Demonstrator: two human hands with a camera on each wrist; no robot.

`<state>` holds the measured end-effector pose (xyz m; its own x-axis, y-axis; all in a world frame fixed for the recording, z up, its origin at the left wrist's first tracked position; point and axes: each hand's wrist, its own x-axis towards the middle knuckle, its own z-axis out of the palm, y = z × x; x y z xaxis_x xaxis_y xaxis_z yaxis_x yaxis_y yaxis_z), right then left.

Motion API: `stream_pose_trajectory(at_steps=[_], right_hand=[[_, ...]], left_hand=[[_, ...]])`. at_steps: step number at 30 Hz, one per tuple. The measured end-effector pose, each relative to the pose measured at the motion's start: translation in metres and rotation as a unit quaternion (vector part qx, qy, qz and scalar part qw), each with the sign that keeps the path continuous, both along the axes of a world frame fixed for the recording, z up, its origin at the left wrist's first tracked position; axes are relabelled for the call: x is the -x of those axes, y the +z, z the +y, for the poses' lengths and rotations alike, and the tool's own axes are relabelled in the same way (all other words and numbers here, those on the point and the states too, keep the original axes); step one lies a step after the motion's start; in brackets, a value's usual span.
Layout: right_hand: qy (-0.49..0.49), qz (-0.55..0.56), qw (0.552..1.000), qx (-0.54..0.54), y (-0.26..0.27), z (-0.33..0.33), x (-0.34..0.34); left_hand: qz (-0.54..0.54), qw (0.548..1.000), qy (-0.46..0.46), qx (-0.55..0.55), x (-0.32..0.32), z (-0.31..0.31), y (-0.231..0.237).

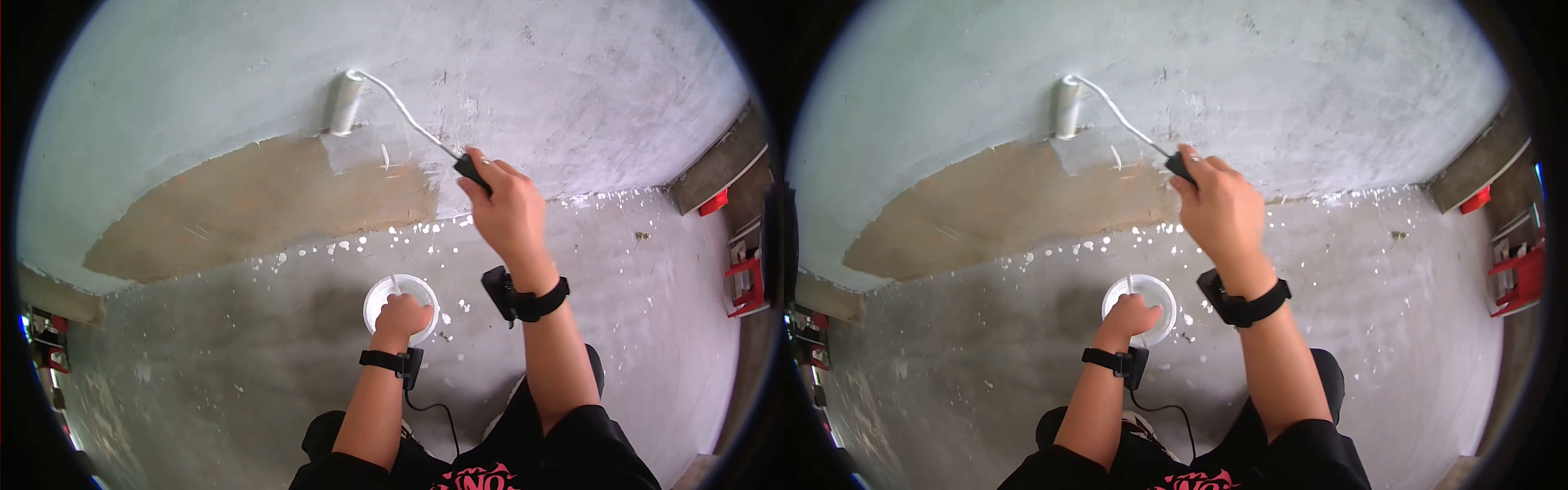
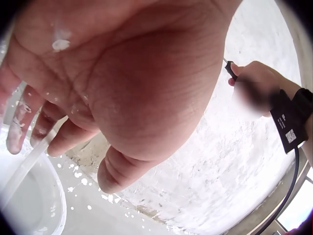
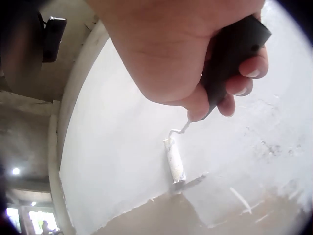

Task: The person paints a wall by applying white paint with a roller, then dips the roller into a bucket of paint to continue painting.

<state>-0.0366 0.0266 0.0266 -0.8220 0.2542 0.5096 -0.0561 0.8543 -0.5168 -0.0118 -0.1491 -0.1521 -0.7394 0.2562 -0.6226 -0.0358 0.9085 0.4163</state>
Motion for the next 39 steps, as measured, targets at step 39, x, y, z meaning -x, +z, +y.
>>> stream_pose_trajectory(at_steps=[39], right_hand=[[0.062,-0.02,0.989,-0.133,0.001,-0.044,0.028]], left_hand=[[-0.024,0.996,0.087,-0.004,-0.002,0.022,0.031]])
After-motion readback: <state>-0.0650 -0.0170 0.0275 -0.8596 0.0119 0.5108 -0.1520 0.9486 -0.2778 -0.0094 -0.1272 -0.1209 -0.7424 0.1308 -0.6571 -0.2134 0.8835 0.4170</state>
